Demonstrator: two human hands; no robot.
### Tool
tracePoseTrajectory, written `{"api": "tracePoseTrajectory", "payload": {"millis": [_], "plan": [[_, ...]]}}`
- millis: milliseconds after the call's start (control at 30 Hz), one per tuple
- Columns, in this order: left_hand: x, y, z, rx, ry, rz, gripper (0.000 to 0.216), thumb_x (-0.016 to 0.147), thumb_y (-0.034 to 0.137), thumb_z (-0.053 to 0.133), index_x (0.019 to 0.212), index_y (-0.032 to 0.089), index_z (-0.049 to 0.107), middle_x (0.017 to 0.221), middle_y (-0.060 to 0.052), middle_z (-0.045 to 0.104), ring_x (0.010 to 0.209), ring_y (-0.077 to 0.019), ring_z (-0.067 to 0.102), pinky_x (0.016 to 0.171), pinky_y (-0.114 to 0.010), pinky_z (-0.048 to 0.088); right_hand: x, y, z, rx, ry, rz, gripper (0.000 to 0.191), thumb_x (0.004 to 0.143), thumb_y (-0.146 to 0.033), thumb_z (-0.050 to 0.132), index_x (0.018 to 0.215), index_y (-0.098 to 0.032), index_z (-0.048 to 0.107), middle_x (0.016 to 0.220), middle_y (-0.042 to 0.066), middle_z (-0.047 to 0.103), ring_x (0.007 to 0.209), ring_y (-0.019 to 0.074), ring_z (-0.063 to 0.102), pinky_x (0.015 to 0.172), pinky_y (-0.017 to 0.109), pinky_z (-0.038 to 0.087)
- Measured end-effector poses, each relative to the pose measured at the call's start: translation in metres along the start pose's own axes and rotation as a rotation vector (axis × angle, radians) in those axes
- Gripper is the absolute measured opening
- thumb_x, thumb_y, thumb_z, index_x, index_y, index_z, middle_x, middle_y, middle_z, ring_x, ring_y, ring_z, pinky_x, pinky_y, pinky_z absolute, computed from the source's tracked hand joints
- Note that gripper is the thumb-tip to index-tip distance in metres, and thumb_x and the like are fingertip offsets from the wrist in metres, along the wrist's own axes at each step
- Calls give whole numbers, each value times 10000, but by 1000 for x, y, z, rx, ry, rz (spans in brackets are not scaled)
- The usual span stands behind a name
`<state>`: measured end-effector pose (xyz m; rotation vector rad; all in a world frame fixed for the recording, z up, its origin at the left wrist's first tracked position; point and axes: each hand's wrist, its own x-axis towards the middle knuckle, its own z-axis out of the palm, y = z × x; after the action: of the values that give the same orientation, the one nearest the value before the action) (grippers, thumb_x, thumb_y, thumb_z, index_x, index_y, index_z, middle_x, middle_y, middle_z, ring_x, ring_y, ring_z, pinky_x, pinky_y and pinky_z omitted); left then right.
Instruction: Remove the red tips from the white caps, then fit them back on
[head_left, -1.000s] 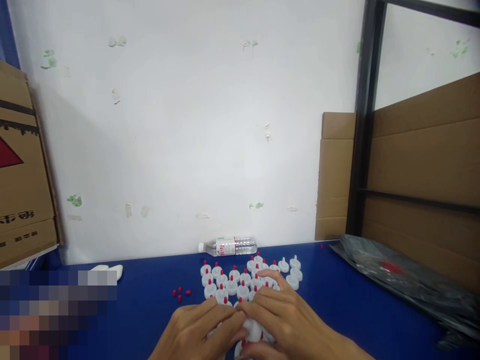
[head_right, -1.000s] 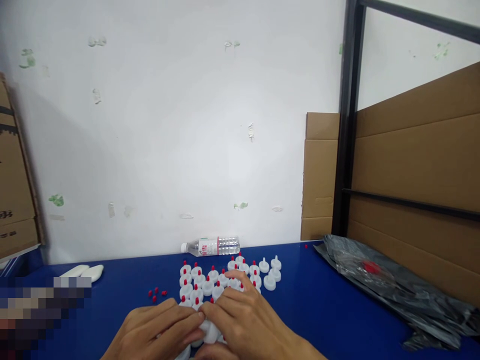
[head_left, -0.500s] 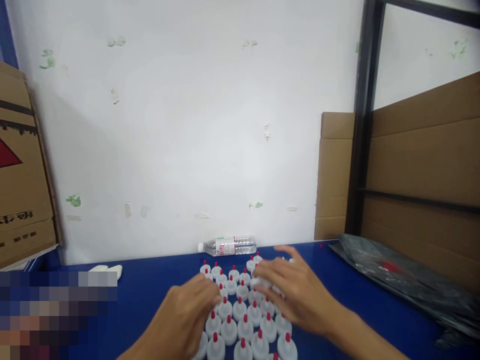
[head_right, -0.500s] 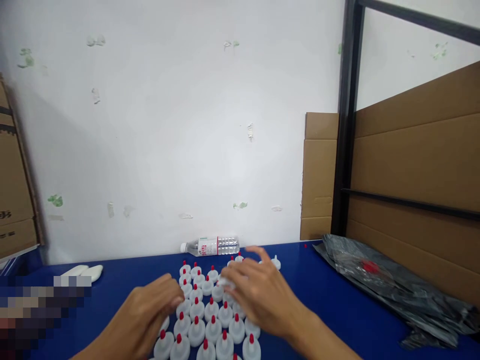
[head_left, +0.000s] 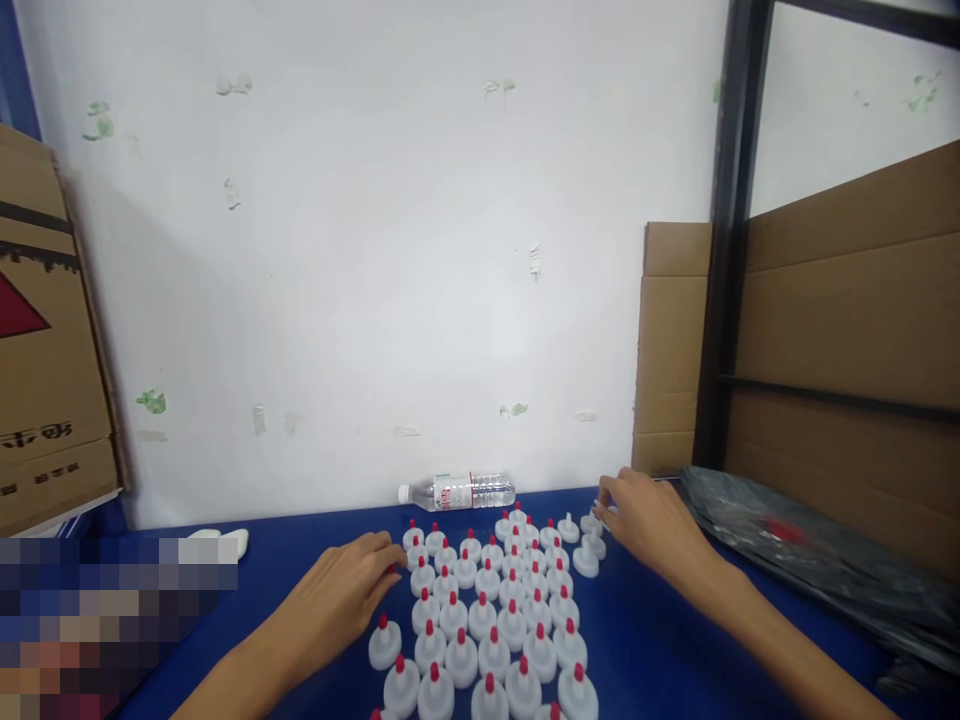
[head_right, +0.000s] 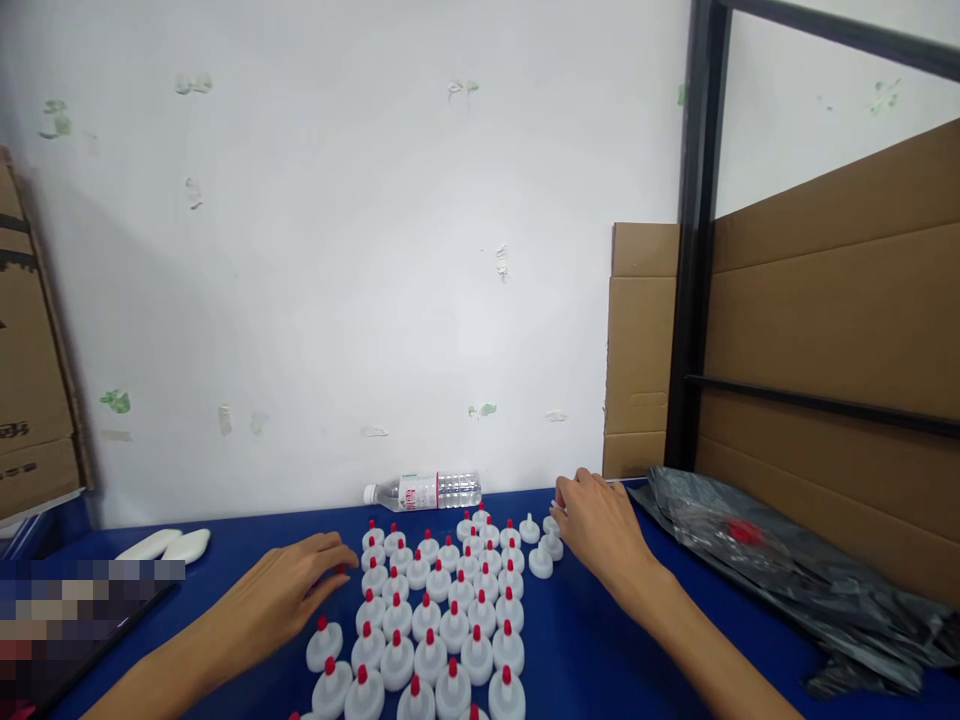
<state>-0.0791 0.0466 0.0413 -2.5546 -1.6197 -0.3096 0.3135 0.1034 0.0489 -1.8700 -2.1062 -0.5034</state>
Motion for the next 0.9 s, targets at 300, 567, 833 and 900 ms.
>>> {"api": "tracePoseTrajectory", "payload": {"millis": [300,567,833,900], "plan": [[0,-1,2,8,-52,15,234,1030,282,507,971,256,732,980,-27,746,922,-231,713,749,-299,434,-6,-2,8,-144,-295,111,255,996,-400,650,1058,-155,677,1024,35,705,907,174,689,866,398,573],[-4,10,-13,45,-4,-26,447,1088,343,303,829,218,644,864,-60,700,804,-251,670,705,-339,378,-8,-16,-7,-111,-39,103,264,1031,-335,525,945,-165,708,849,137,760,798,312,741,721,386,441],[-14,15,-9,58,-134,-89,356,960,362,507,633,223,533,735,-80,706,715,-302,667,611,-347,282,-20,-49,-17,46,182,-35,343,1046,-356,454,808,-219,659,672,72,725,617,256,681,666,356,367],[-11,16,-13,53,-120,-83,393,1000,350,440,631,223,492,722,-70,689,713,-287,657,616,-351,277,-26,-56,-18,93,215,-77,365,1060,-367,420,817,-228,655,666,58,717,593,234,659,687,357,387]]}}
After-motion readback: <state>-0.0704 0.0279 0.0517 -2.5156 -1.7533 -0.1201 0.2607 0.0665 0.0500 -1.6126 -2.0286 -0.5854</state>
